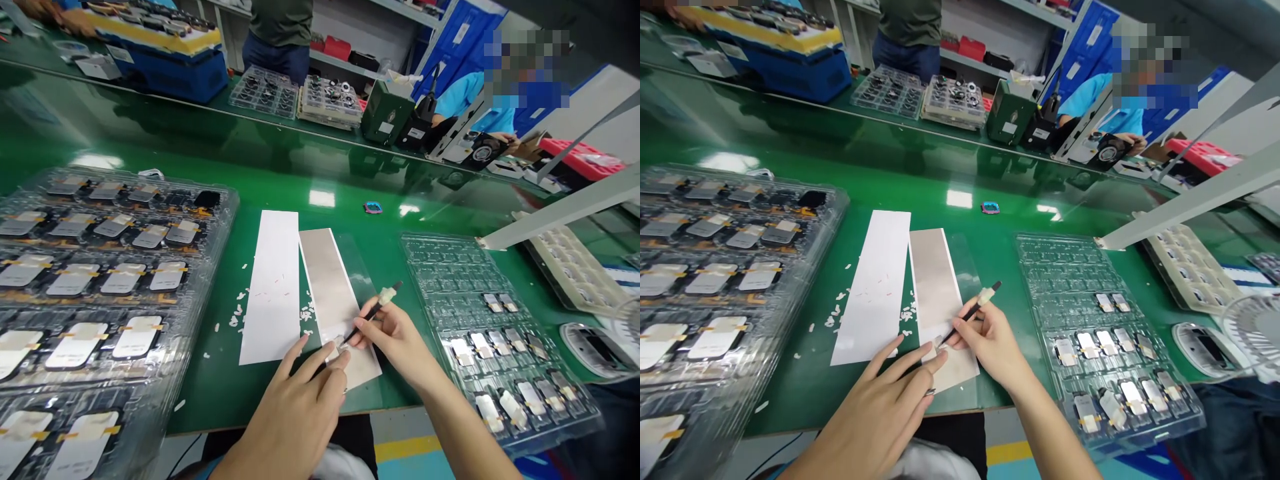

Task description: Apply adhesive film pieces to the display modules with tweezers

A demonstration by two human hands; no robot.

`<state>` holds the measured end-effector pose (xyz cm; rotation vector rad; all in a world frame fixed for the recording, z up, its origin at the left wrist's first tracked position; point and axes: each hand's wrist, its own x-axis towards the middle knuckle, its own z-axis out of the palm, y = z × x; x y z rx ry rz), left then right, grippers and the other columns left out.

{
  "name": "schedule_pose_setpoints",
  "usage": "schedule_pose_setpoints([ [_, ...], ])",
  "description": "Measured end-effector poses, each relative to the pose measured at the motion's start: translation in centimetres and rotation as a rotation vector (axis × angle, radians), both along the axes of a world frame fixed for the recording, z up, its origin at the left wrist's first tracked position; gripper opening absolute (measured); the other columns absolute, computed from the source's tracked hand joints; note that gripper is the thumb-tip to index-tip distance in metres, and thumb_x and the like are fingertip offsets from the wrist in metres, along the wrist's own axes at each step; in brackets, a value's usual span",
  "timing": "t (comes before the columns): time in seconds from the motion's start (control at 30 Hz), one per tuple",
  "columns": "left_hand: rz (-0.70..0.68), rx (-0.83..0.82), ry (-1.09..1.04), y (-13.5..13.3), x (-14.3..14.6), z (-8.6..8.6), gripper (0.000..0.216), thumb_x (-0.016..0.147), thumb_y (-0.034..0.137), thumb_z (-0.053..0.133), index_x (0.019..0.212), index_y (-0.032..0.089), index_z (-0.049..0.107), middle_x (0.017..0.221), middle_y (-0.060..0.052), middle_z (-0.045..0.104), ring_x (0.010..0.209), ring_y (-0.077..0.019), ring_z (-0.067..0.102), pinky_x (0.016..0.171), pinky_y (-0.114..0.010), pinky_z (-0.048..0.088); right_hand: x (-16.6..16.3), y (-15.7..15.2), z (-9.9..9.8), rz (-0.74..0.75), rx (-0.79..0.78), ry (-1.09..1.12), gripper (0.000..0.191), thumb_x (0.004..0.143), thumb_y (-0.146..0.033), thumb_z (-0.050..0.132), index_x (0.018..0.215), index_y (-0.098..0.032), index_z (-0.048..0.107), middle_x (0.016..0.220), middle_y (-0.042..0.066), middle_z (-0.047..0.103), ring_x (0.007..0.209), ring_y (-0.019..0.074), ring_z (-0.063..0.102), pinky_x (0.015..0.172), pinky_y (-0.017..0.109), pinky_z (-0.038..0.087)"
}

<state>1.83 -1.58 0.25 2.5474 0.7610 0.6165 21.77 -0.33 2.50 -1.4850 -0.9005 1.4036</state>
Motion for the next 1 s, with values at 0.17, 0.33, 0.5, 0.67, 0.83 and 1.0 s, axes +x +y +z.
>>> schedule_pose_setpoints([
  [0.17,-0.004,-0.005,0.002,-0.1,-0.1,0.0,0.023,0.097,0.008,0.037,0.106,0.017,0.056,0.125,-0.004,0.070,0.124,-0.0255,0.057,0.110,-0.046,0.022,-0.5,0.3,0.0,-0.031,-0.035,0.014,0.040,0.070,-0.044,0.081,0.080,-0.020,0.051,0.055,-0.004,0.063,0.049,0.0134,0.064,0.051,0.022,0.054],
  [0.33,-0.005,-0.039,0.010,0.0,0.1,-0.1,0.026,0.096,0.007,0.038,0.113,0.016,0.056,0.118,-0.006,0.072,0.123,-0.0267,0.058,0.110,-0.049,0.023,-0.6,-0.3,1.2,-0.129,-0.043,0.072,0.044,0.069,-0.046,0.081,0.082,-0.020,0.048,0.056,-0.005,0.062,0.049,0.0124,0.063,0.052,0.022,0.055],
  [0.5,-0.007,-0.165,-0.080,0.5,0.0,0.9,0.028,0.098,0.010,0.041,0.121,0.018,0.054,0.119,-0.009,0.070,0.120,-0.0270,0.059,0.107,-0.049,0.032,-0.8,-1.0,3.1,-0.392,0.164,0.092,0.039,0.069,-0.037,0.085,0.085,-0.019,0.054,0.069,-0.001,0.067,0.055,0.0119,0.067,0.056,0.021,0.056],
  [0.67,0.200,-0.619,-0.395,1.3,-0.3,2.0,0.015,0.102,0.025,0.043,0.108,0.024,0.056,0.104,-0.005,0.069,0.097,-0.0194,0.065,0.084,-0.031,0.049,-3.6,-2.6,2.4,-0.690,0.524,0.063,0.019,0.080,-0.026,0.077,0.084,-0.021,0.059,0.077,-0.003,0.064,0.067,0.0108,0.068,0.060,0.019,0.057],
  [0.83,0.342,-1.044,-0.712,1.7,0.4,1.8,0.019,0.103,0.042,0.042,0.107,0.024,0.048,0.076,0.002,0.060,0.057,-0.0101,0.051,0.055,-0.019,0.042,-7.6,-3.0,0.0,-0.759,0.715,0.114,0.011,0.086,-0.018,0.068,0.085,-0.021,0.058,0.077,-0.002,0.063,0.068,0.0101,0.066,0.056,0.018,0.056],
  [1.0,0.314,-1.191,-0.880,1.5,1.2,2.0,0.023,0.103,0.047,0.038,0.106,0.025,0.046,0.072,0.003,0.049,0.063,-0.0119,0.044,0.059,-0.019,0.039,-9.4,-2.7,-1.7,-0.696,0.656,0.161,0.013,0.090,-0.021,0.065,0.087,-0.023,0.052,0.081,-0.002,0.065,0.061,0.0108,0.065,0.058,0.025,0.058],
])
